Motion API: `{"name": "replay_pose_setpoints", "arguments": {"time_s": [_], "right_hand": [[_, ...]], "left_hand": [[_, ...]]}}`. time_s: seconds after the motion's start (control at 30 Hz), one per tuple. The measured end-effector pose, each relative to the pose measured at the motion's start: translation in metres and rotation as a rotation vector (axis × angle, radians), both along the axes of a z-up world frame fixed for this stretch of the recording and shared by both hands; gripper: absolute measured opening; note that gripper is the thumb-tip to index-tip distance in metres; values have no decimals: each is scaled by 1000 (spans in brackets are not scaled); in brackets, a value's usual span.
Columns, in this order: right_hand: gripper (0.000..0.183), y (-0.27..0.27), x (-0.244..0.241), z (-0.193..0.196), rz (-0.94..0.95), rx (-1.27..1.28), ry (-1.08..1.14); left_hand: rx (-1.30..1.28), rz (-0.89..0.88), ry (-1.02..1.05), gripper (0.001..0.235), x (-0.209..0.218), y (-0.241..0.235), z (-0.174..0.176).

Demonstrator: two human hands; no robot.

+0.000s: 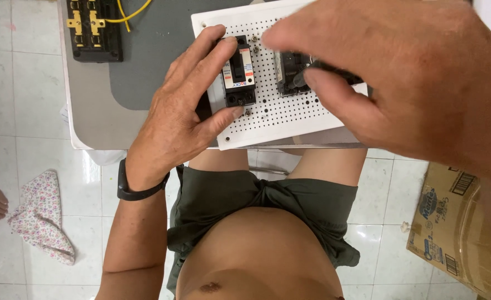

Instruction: The person assembles electrical components on a white perforated board. They use a screwdriver to tighten screws on circuit breakers and other black electrical parts, securing them to the board.

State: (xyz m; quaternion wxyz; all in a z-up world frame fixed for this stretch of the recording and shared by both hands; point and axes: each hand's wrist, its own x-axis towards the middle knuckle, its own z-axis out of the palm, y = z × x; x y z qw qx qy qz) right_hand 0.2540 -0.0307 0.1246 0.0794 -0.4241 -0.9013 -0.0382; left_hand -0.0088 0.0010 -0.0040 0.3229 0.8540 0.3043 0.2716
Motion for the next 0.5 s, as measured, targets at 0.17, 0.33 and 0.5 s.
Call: {"name": "replay_pose_setpoints", "arguments": {"time_s": [0.17, 0.33, 0.5], "right_hand": [[14, 0, 4, -3, 21, 1, -17], [16, 1, -2, 0, -2, -5, -36], [18, -3, 10, -7, -62, 117, -173]], "left_hand": [[10, 0, -1, 61, 3, 1, 4], [5, 5, 5, 62, 3, 1, 7], [11, 2, 4, 60, 3, 2, 3]]}}
